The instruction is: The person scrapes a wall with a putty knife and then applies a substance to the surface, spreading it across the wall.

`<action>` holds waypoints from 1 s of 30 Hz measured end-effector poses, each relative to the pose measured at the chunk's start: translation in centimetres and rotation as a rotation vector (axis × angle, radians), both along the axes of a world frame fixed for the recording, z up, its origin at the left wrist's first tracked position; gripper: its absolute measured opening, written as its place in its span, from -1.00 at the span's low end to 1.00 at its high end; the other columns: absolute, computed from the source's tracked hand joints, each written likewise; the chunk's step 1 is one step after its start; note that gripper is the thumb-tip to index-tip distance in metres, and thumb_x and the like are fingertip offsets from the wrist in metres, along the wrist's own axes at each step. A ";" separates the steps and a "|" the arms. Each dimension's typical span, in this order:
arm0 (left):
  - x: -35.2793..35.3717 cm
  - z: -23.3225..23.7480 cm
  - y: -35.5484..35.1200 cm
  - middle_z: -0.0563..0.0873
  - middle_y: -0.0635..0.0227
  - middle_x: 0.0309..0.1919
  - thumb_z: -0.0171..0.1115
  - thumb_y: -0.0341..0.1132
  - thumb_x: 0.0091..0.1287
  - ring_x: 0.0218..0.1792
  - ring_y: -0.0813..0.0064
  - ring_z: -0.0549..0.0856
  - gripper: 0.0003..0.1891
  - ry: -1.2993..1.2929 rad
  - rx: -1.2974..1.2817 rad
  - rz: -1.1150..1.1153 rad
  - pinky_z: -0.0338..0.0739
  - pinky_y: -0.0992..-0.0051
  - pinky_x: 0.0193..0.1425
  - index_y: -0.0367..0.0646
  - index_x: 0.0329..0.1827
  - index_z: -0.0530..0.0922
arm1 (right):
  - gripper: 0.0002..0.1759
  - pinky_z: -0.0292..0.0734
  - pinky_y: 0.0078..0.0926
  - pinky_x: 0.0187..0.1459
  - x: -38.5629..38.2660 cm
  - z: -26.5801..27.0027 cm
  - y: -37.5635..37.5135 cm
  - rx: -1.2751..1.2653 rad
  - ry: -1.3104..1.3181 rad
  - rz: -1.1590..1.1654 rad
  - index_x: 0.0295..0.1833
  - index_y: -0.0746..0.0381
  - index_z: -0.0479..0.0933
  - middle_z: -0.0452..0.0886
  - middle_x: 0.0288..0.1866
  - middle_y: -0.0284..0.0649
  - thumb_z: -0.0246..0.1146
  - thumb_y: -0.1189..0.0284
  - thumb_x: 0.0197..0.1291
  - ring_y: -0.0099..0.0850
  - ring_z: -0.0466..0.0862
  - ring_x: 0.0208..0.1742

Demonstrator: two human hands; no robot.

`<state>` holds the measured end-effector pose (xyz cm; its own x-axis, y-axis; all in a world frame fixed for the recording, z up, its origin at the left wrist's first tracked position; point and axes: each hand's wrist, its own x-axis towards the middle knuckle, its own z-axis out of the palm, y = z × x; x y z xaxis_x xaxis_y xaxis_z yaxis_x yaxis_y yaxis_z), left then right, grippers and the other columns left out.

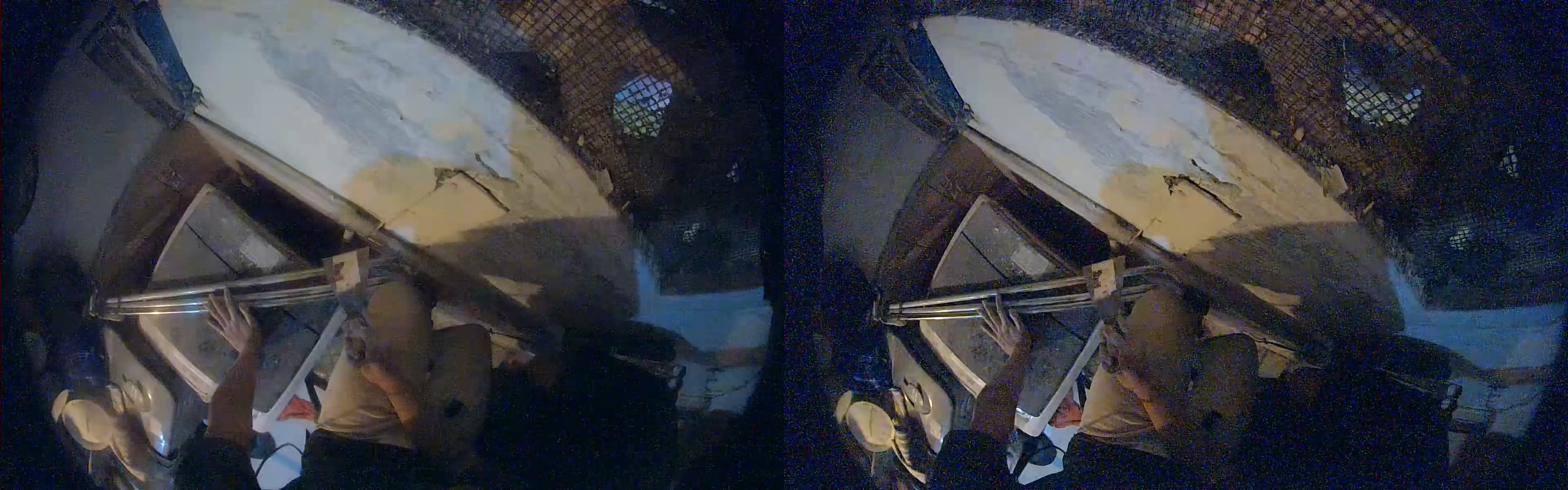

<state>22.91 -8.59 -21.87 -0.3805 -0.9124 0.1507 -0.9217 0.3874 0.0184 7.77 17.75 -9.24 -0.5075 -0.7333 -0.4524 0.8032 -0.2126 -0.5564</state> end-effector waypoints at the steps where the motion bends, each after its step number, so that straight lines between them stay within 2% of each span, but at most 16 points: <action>1: 0.0 -0.2 -0.1 -0.04 0.27 0.58 -0.21 -0.03 0.48 0.58 0.13 -0.13 -0.46 -0.012 -0.017 0.000 -0.26 -0.09 0.55 0.26 0.53 0.15 | -0.68 0.35 -0.64 -0.40 -0.1 0.0 -0.2 0.009 0.010 -0.009 0.14 0.12 0.38 0.42 -0.33 -0.47 0.18 0.26 0.36 -0.62 0.41 -0.40; 7: -0.3 0.4 0.3 -0.04 0.27 0.58 -0.25 -0.01 0.48 0.58 0.14 -0.14 -0.45 -0.014 -0.006 -0.016 -0.26 -0.08 0.55 0.26 0.54 0.13 | -0.65 0.32 -0.67 -0.47 -0.8 0.7 -0.9 0.022 0.030 -0.074 0.14 0.10 0.38 0.39 -0.39 -0.50 0.20 0.22 0.34 -0.65 0.38 -0.47; 9: -0.3 0.1 0.3 -0.04 0.27 0.58 -0.24 -0.03 0.47 0.58 0.15 -0.14 -0.45 -0.020 -0.008 -0.017 -0.26 -0.09 0.55 0.26 0.54 0.13 | -0.64 0.31 -0.68 -0.49 -1.1 0.9 -1.0 -0.023 -0.069 -0.106 0.14 0.10 0.38 0.38 -0.40 -0.51 0.21 0.20 0.34 -0.67 0.37 -0.50; 10: -0.2 0.2 0.2 -0.04 0.27 0.58 -0.24 -0.04 0.47 0.58 0.15 -0.13 -0.45 -0.022 -0.006 -0.017 -0.26 -0.09 0.55 0.26 0.54 0.13 | -0.62 0.32 -0.68 -0.48 -1.2 1.1 -1.1 -0.093 -0.276 -0.144 0.16 0.10 0.36 0.38 -0.38 -0.51 0.21 0.20 0.33 -0.67 0.37 -0.48; 12: -0.2 0.0 0.1 -0.03 0.27 0.58 -0.24 -0.05 0.46 0.58 0.16 -0.13 -0.45 -0.010 -0.038 -0.029 -0.27 -0.09 0.55 0.26 0.54 0.13 | -0.62 0.33 -0.67 -0.48 -1.3 1.9 -0.8 0.180 0.468 -0.028 0.18 0.10 0.33 0.37 -0.38 -0.51 0.20 0.23 0.34 -0.67 0.35 -0.49; 14: -0.3 0.1 0.1 -0.02 0.27 0.58 -0.24 -0.05 0.46 0.58 0.16 -0.12 -0.44 -0.027 -0.038 -0.017 -0.27 -0.09 0.55 0.26 0.54 0.13 | -0.64 0.33 -0.66 -0.48 -1.0 2.0 -0.6 0.286 0.761 0.026 0.17 0.09 0.33 0.37 -0.39 -0.51 0.19 0.25 0.34 -0.65 0.35 -0.50; 18: -0.3 -0.2 -0.2 0.00 0.28 0.57 -0.26 -0.02 0.45 0.58 0.13 -0.11 -0.44 -0.028 -0.021 0.006 -0.26 -0.09 0.55 0.27 0.54 0.14 | -0.73 0.35 -0.62 -0.47 -0.4 1.3 -0.5 0.178 0.467 -0.010 0.06 0.09 0.37 0.37 -0.45 -0.49 0.18 0.28 0.33 -0.58 0.37 -0.51; 20: 0.0 -0.6 -0.2 0.02 0.28 0.57 -0.27 -0.01 0.46 0.58 0.11 -0.11 -0.44 -0.015 -0.037 -0.004 -0.25 -0.10 0.55 0.27 0.54 0.14 | -0.78 0.35 -0.59 -0.48 -0.4 1.9 -0.5 0.336 0.496 0.031 0.00 0.10 0.38 0.37 -0.46 -0.47 0.17 0.29 0.33 -0.55 0.37 -0.52; 21: 0.0 -0.6 -0.2 0.02 0.28 0.57 -0.27 0.00 0.46 0.57 0.11 -0.11 -0.44 -0.020 -0.043 -0.006 -0.25 -0.10 0.55 0.27 0.54 0.15 | -0.79 0.35 -0.57 -0.48 -0.8 3.1 -1.0 0.521 0.595 0.083 -0.02 0.11 0.37 0.36 -0.47 -0.45 0.16 0.29 0.33 -0.54 0.37 -0.53; 24: 0.2 -1.3 -0.7 0.01 0.29 0.57 -0.31 0.03 0.47 0.58 0.10 -0.13 -0.44 -0.010 -0.041 -0.022 -0.27 -0.13 0.54 0.26 0.54 0.15 | -0.81 0.36 -0.53 -0.52 -1.5 4.4 -0.3 0.577 0.489 0.051 -0.04 0.13 0.40 0.37 -0.48 -0.38 0.11 0.28 0.37 -0.51 0.37 -0.56; 26: 0.3 -1.2 -0.6 -0.01 0.30 0.58 -0.33 0.04 0.48 0.58 0.11 -0.13 -0.44 -0.048 -0.019 -0.008 -0.27 -0.14 0.53 0.26 0.54 0.15 | -0.82 0.34 -0.53 -0.54 -3.0 8.1 0.6 0.482 0.446 -0.043 -0.05 0.13 0.40 0.36 -0.49 -0.38 0.10 0.28 0.38 -0.52 0.36 -0.58; 27: -0.1 0.2 0.0 -0.02 0.31 0.58 -0.33 0.05 0.49 0.58 0.11 -0.13 -0.45 0.043 -0.020 -0.041 -0.26 -0.16 0.53 0.28 0.54 0.14 | -0.82 0.34 -0.53 -0.55 -3.8 10.4 0.8 0.431 0.454 -0.092 -0.05 0.13 0.40 0.36 -0.50 -0.38 0.09 0.28 0.38 -0.52 0.36 -0.58; 30: 0.9 -0.6 -0.8 -0.01 0.29 0.57 -0.32 0.04 0.49 0.57 0.09 -0.12 -0.45 0.017 -0.051 -0.084 -0.26 -0.18 0.53 0.29 0.54 0.13 | -0.83 0.31 -0.53 -0.58 -5.0 16.4 0.4 0.297 0.527 -0.243 -0.06 0.13 0.40 0.35 -0.51 -0.37 0.08 0.28 0.39 -0.52 0.34 -0.61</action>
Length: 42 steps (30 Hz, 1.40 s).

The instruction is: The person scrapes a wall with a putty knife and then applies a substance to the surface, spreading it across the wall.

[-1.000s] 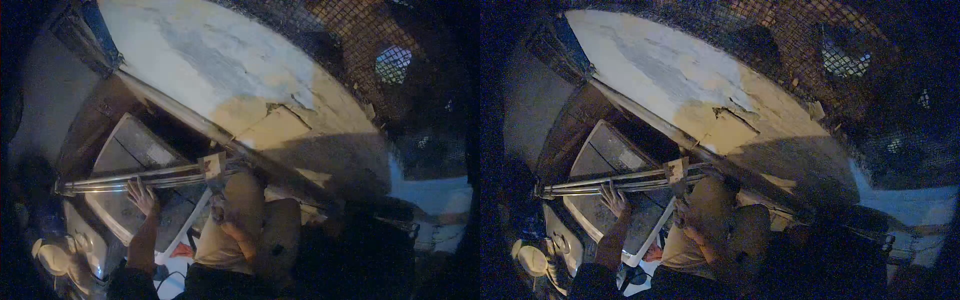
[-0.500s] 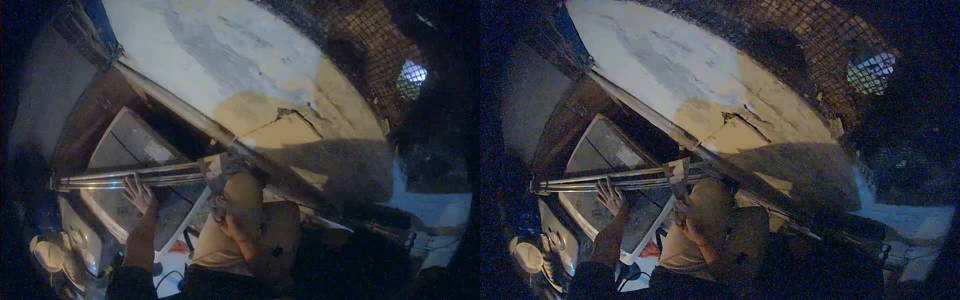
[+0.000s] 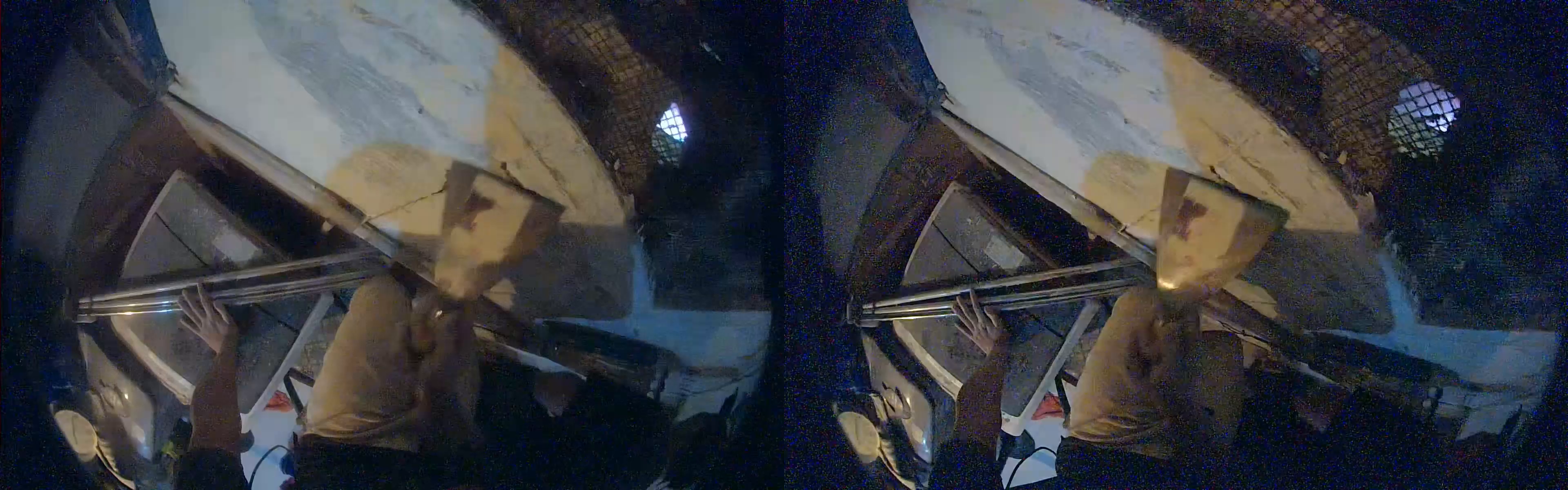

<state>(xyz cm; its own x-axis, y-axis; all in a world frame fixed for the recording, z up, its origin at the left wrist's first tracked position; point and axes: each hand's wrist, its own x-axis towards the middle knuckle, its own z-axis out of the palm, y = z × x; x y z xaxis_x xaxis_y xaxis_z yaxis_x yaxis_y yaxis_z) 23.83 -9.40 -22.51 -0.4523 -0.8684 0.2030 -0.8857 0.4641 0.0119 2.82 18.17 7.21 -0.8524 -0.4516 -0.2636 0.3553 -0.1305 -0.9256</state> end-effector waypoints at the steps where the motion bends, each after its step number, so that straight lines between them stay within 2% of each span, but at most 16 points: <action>1: -0.4 1.2 0.3 0.00 0.28 0.57 -0.33 0.03 0.49 0.57 0.09 -0.11 -0.45 -0.009 0.046 0.028 -0.24 -0.18 0.52 0.31 0.54 0.12 | -0.84 0.31 -0.52 -0.59 -0.6 1.1 -0.1 -0.036 0.027 -0.015 -0.07 0.13 0.40 0.34 -0.52 -0.37 0.08 0.29 0.39 -0.52 0.34 -0.61; 6: -0.2 -0.3 0.0 0.02 0.24 0.57 -0.36 0.06 0.50 0.57 0.08 -0.11 -0.46 0.008 0.009 0.023 -0.24 -0.17 0.52 0.29 0.53 0.15 | -0.85 0.27 -0.52 -0.65 -1.5 2.3 -0.4 -0.123 0.079 -0.065 -0.09 0.13 0.41 0.33 -0.54 -0.36 0.06 0.29 0.40 -0.53 0.31 -0.65; 20: -0.2 0.2 0.2 0.00 0.23 0.57 -0.46 0.13 0.50 0.57 0.08 -0.08 -0.41 -0.021 0.022 0.023 -0.23 -0.15 0.52 0.24 0.55 0.13 | -0.84 0.17 -0.51 -0.79 -2.3 3.6 -0.7 -0.131 0.089 -0.160 -0.14 0.13 0.43 0.27 -0.62 -0.33 0.00 0.31 0.44 -0.55 0.25 -0.76; 22: -0.4 0.2 0.1 0.01 0.23 0.57 -0.47 0.13 0.50 0.57 0.09 -0.08 -0.41 0.012 0.009 0.014 -0.23 -0.16 0.52 0.25 0.55 0.13 | -0.83 0.16 -0.51 -0.81 -2.0 4.6 -1.0 -0.074 0.088 -0.205 -0.15 0.13 0.43 0.27 -0.63 -0.33 -0.01 0.31 0.45 -0.55 0.24 -0.78; 25: -0.5 0.8 0.3 0.02 0.24 0.57 -0.47 0.13 0.50 0.57 0.10 -0.07 -0.41 -0.022 -0.009 0.021 -0.23 -0.15 0.52 0.25 0.54 0.13 | -0.76 0.02 -0.57 -0.89 -1.5 6.4 -2.2 0.134 0.059 -0.306 -0.30 0.13 0.36 0.18 -0.67 -0.38 -0.06 0.32 0.47 -0.59 0.13 -0.84; 27: -0.7 0.9 0.4 0.03 0.24 0.56 -0.48 0.13 0.50 0.57 0.10 -0.07 -0.41 -0.033 -0.007 0.025 -0.24 -0.14 0.53 0.24 0.54 0.13 | -0.76 0.04 -0.60 -0.88 -1.6 6.2 -1.9 0.110 0.120 -0.258 -0.34 0.10 0.31 0.18 -0.68 -0.38 -0.04 0.31 0.46 -0.59 0.15 -0.82; 31: -0.4 0.3 0.2 0.03 0.25 0.56 -0.47 0.14 0.49 0.57 0.13 -0.09 -0.40 -0.016 -0.009 0.025 -0.26 -0.12 0.53 0.25 0.55 0.11 | -0.83 0.05 -0.63 -0.88 -2.2 5.8 -1.2 0.172 0.147 -0.161 -0.27 0.07 0.31 0.18 -0.69 -0.38 -0.01 0.32 0.44 -0.59 0.15 -0.81; 37: -0.4 0.4 0.3 0.02 0.26 0.57 -0.45 0.11 0.49 0.57 0.14 -0.09 -0.42 -0.025 -0.001 0.027 -0.21 -0.15 0.52 0.26 0.56 0.09 | -0.73 0.01 -0.64 -0.87 -1.6 7.2 -2.0 0.234 0.142 -0.352 -0.33 0.14 0.28 0.21 -0.69 -0.36 0.00 0.27 0.45 -0.60 0.14 -0.81; 40: -0.6 0.3 0.2 0.03 0.26 0.56 -0.45 0.11 0.49 0.57 0.13 -0.07 -0.41 -0.043 0.004 0.050 -0.20 -0.17 0.52 0.25 0.55 0.10 | -0.75 0.01 -0.66 -0.87 -1.9 9.4 -2.3 0.254 0.100 -0.264 -0.32 0.13 0.28 0.21 -0.68 -0.35 0.01 0.29 0.45 -0.59 0.15 -0.81; 42: -0.6 0.4 0.3 0.04 0.25 0.56 -0.45 0.12 0.49 0.57 0.12 -0.05 -0.41 -0.035 -0.003 0.044 -0.19 -0.18 0.52 0.24 0.55 0.12 | -0.78 0.01 -0.67 -0.86 -1.9 9.9 -2.8 0.306 0.111 -0.288 -0.30 0.13 0.28 0.22 -0.67 -0.34 0.00 0.31 0.45 -0.59 0.15 -0.81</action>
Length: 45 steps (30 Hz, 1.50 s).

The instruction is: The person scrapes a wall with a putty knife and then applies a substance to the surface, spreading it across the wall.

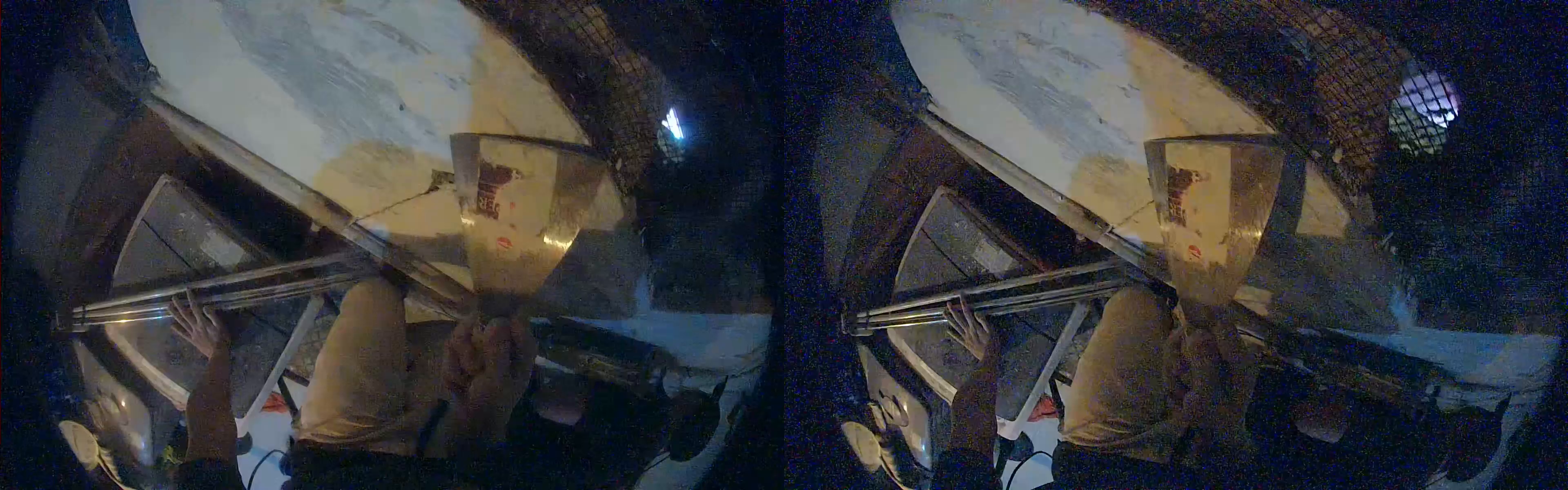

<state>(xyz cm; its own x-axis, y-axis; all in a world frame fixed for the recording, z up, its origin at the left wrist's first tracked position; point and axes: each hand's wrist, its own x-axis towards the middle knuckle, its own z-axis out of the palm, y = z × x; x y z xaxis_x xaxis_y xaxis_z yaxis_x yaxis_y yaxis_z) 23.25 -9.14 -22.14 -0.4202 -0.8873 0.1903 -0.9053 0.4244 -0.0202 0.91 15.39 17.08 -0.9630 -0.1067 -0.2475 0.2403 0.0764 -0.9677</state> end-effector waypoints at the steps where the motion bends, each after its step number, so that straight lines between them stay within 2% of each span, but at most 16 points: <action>1: 0.1 0.0 0.0 0.04 0.25 0.56 -0.46 0.12 0.49 0.57 0.12 -0.05 -0.41 0.010 -0.011 -0.012 -0.19 -0.17 0.52 0.24 0.54 0.12 | -0.80 0.01 -0.68 -0.86 -0.1 0.0 0.0 0.025 0.004 -0.013 -0.28 0.13 0.28 0.22 -0.67 -0.34 0.00 0.33 0.45 -0.59 0.15 -0.81; 6: 0.2 -0.4 -0.1 0.07 0.24 0.55 -0.44 0.13 0.49 0.56 0.12 -0.02 -0.41 0.048 -0.072 -0.063 -0.17 -0.16 0.52 0.23 0.53 0.16 | -0.83 0.01 -0.68 -0.85 -0.7 -0.4 1.3 -0.138 -0.068 0.034 -0.15 0.18 0.36 0.28 -0.65 -0.32 -0.01 0.31 0.45 -0.61 0.16 -0.81; 8: 0.2 -0.5 -0.1 0.09 0.24 0.55 -0.43 0.14 0.49 0.56 0.11 -0.01 -0.41 0.057 -0.063 -0.061 -0.16 -0.16 0.52 0.24 0.53 0.16 | -0.81 0.11 -0.64 -0.78 -1.1 -0.1 1.5 -0.175 -0.155 0.078 -0.09 0.22 0.39 0.31 -0.61 -0.34 0.00 0.32 0.44 -0.62 0.22 -0.74; 10: 0.1 -0.2 0.2 0.09 0.23 0.55 -0.43 0.14 0.49 0.56 0.11 -0.01 -0.42 0.039 -0.049 -0.044 -0.16 -0.16 0.52 0.26 0.53 0.17 | -0.78 0.29 -0.59 -0.65 -1.2 1.2 1.7 -0.163 -0.313 0.130 -0.04 0.27 0.43 0.37 -0.53 -0.38 0.01 0.35 0.41 -0.63 0.32 -0.62; 13: 0.1 -0.4 0.2 0.07 0.25 0.55 -0.42 0.13 0.49 0.56 0.12 -0.03 -0.42 0.035 -0.019 -0.015 -0.18 -0.15 0.52 0.28 0.53 0.16 | -0.78 0.29 -0.62 -0.63 -1.2 1.0 1.5 0.088 -0.227 0.081 -0.05 0.26 0.46 0.42 -0.51 -0.37 0.03 0.33 0.41 -0.63 0.33 -0.63; 16: 0.4 -0.9 0.0 0.05 0.27 0.56 -0.42 0.14 0.49 0.57 0.12 -0.05 -0.43 0.049 -0.047 -0.023 -0.19 -0.15 0.52 0.29 0.53 0.15 | -0.78 0.29 -0.62 -0.61 -0.6 0.2 2.7 0.023 -0.163 0.067 -0.06 0.27 0.47 0.47 -0.48 -0.35 0.05 0.35 0.41 -0.62 0.38 -0.60; 18: 0.3 -1.0 0.3 0.05 0.27 0.56 -0.42 0.14 0.49 0.57 0.11 -0.05 -0.42 0.048 -0.054 -0.032 -0.19 -0.16 0.52 0.29 0.54 0.14 | -0.81 0.23 -0.64 -0.71 -0.3 -1.8 3.9 0.605 0.337 0.188 -0.10 0.29 0.44 0.40 -0.57 -0.35 0.03 0.38 0.41 -0.62 0.31 -0.70; 20: 0.2 -0.3 0.7 0.05 0.28 0.56 -0.44 0.15 0.49 0.57 0.11 -0.05 -0.42 0.042 -0.037 -0.032 -0.19 -0.16 0.52 0.29 0.54 0.13 | -0.84 0.22 -0.65 -0.75 -0.3 -1.5 3.7 0.695 0.423 0.201 -0.13 0.32 0.42 0.37 -0.61 -0.35 0.03 0.43 0.40 -0.62 0.30 -0.73; 21: 0.2 -0.5 0.3 0.05 0.28 0.56 -0.45 0.16 0.49 0.57 0.10 -0.05 -0.41 0.043 -0.034 -0.031 -0.19 -0.16 0.52 0.30 0.54 0.13 | -0.85 0.24 -0.64 -0.73 -0.6 -0.3 2.7 0.495 0.253 0.155 -0.15 0.33 0.43 0.38 -0.60 -0.35 0.03 0.45 0.39 -0.62 0.31 -0.72; 23: 0.3 -0.7 0.1 0.06 0.28 0.56 -0.48 0.17 0.49 0.56 0.10 -0.05 -0.41 0.048 -0.031 -0.032 -0.19 -0.15 0.52 0.30 0.54 0.13 | -0.85 0.27 -0.63 -0.70 -1.6 -0.2 1.6 0.322 0.133 0.172 -0.16 0.33 0.44 0.37 -0.60 -0.36 0.04 0.46 0.38 -0.63 0.32 -0.70; 27: 1.1 -1.7 -0.4 0.09 0.27 0.55 -0.50 0.17 0.49 0.56 0.09 -0.02 -0.39 0.029 -0.082 -0.075 -0.17 -0.15 0.52 0.25 0.54 0.15 | -0.81 0.28 -0.62 -0.69 -2.4 -3.4 1.5 0.344 0.377 0.350 -0.10 0.30 0.44 0.29 -0.63 -0.40 0.06 0.38 0.39 -0.63 0.30 -0.71; 29: 0.8 -1.8 -0.4 0.10 0.27 0.55 -0.49 0.16 0.49 0.56 0.09 -0.01 -0.39 0.016 -0.077 -0.042 -0.17 -0.15 0.52 0.22 0.53 0.16 | -0.78 0.27 -0.62 -0.70 -1.8 -3.2 1.9 0.263 0.284 0.325 -0.05 0.28 0.41 0.26 -0.64 -0.41 0.06 0.33 0.39 -0.61 0.30 -0.72; 31: 0.4 -0.8 0.0 0.09 0.27 0.55 -0.47 0.15 0.49 0.56 0.09 -0.01 -0.39 0.068 -0.059 -0.052 -0.19 -0.16 0.52 0.20 0.53 0.17 | -0.73 0.26 -0.62 -0.72 -1.3 -2.0 2.2 0.127 -0.040 0.213 0.01 0.27 0.38 0.24 -0.65 -0.41 0.06 0.29 0.39 -0.59 0.29 -0.73; 36: 0.2 -0.1 0.1 0.05 0.26 0.56 -0.48 0.14 0.50 0.56 0.10 -0.05 -0.39 0.015 -0.024 -0.035 -0.23 -0.15 0.53 0.20 0.54 0.14 | -0.73 0.23 -0.54 -0.77 -1.2 -3.7 3.9 -0.225 0.311 0.298 0.11 0.24 0.32 0.28 -0.63 -0.35 0.04 0.36 0.39 -0.55 0.25 -0.76; 39: 0.2 -0.3 0.1 0.06 0.25 0.56 -0.49 0.13 0.50 0.56 0.10 -0.06 -0.40 0.030 -0.024 -0.045 -0.24 -0.15 0.53 0.22 0.55 0.12 | -0.76 0.19 -0.53 -0.78 -2.2 -3.5 3.8 -0.494 0.350 0.435 0.08 0.21 0.33 0.30 -0.61 -0.33 0.05 0.36 0.38 -0.53 0.24 -0.78; 45: 0.3 -0.5 -0.2 0.05 0.22 0.56 -0.49 0.12 0.50 0.56 0.10 -0.05 -0.40 -0.012 -0.024 -0.030 -0.25 -0.12 0.54 0.23 0.55 0.11 | -0.76 0.20 -0.51 -0.76 -2.5 -4.7 3.2 -0.431 0.272 0.336 0.03 0.21 0.34 0.33 -0.60 -0.31 0.05 0.31 0.38 -0.51 0.26 -0.76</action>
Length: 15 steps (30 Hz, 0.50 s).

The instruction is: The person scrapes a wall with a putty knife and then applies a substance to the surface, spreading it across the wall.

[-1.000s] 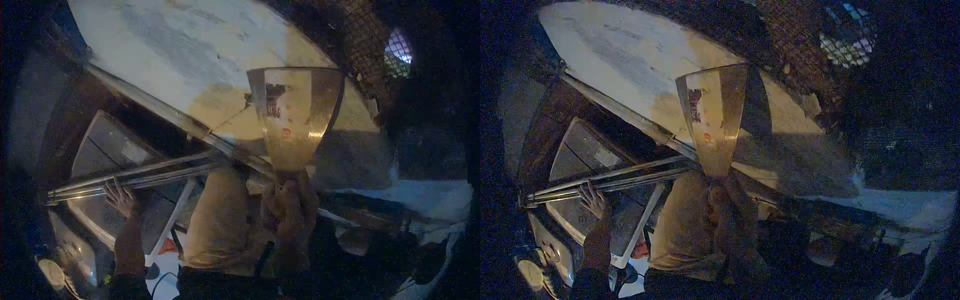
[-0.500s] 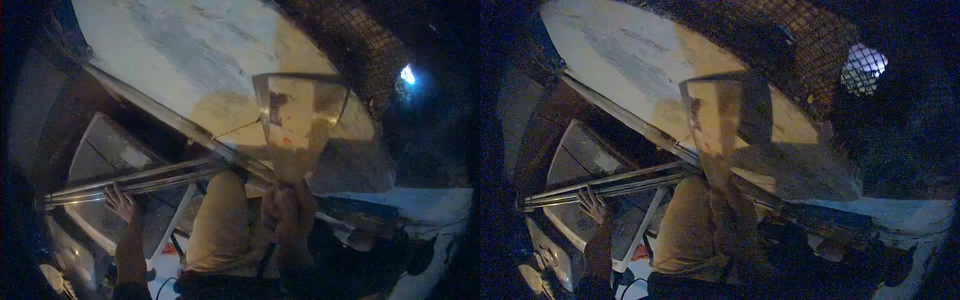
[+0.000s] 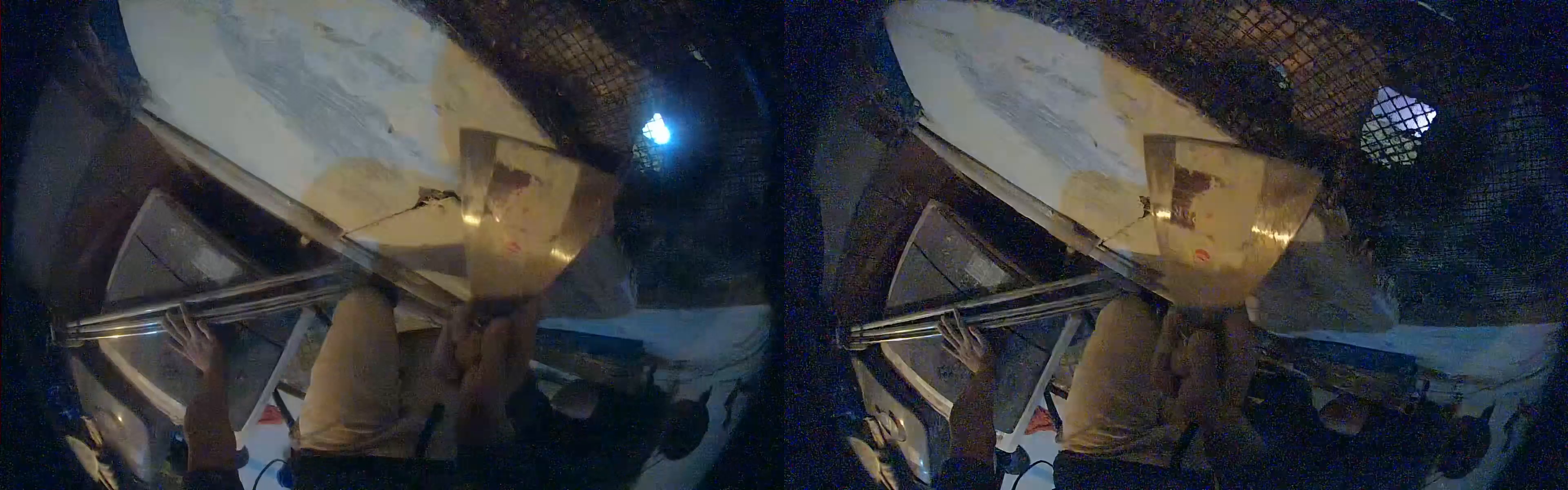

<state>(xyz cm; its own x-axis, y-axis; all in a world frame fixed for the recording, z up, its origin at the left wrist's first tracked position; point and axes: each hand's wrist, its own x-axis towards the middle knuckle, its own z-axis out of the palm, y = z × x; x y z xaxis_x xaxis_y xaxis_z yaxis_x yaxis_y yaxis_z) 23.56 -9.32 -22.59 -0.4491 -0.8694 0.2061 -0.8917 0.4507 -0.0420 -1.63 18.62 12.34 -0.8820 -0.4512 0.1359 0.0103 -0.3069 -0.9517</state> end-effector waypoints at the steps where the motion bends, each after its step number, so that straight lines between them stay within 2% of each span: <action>1: 0.0 -0.3 0.0 0.05 0.22 0.56 -0.49 0.12 0.50 0.56 0.10 -0.05 -0.41 -0.003 0.005 0.008 -0.25 -0.12 0.54 0.23 0.55 0.11 | -0.76 0.20 -0.51 -0.76 0.0 -0.5 -0.3 0.021 -0.020 -0.003 0.02 0.21 0.34 0.33 -0.60 -0.31 0.06 0.31 0.38 -0.51 0.26 -0.76; 10: 0.0 -0.4 0.2 0.03 0.25 0.56 -0.47 0.11 0.50 0.57 0.12 -0.06 -0.42 0.063 0.009 -0.009 -0.25 -0.14 0.53 0.25 0.55 0.11 | -0.74 0.22 -0.47 -0.73 1.6 -3.8 -1.7 0.059 -0.245 0.021 -0.06 0.21 0.36 0.36 -0.58 -0.28 0.06 0.23 0.38 -0.48 0.29 -0.74; 15: -0.1 -0.2 0.5 0.03 0.25 0.56 -0.49 0.14 0.50 0.56 0.11 -0.04 -0.41 0.058 -0.010 -0.025 -0.21 -0.16 0.53 0.25 0.55 0.11 | -0.72 0.23 -0.45 -0.71 1.5 -6.6 -4.7 -0.115 -0.411 0.037 -0.10 0.21 0.37 0.38 -0.57 -0.26 0.06 0.19 0.38 -0.46 0.30 -0.73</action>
<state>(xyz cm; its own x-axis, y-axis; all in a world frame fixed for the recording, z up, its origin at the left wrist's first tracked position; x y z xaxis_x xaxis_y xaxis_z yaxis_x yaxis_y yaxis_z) 23.44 -8.82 -22.75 -0.4578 -0.8558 0.2411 -0.8811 0.4728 0.0053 -0.08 13.91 5.75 -0.8567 -0.4863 -0.1718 0.3945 -0.4032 -0.8257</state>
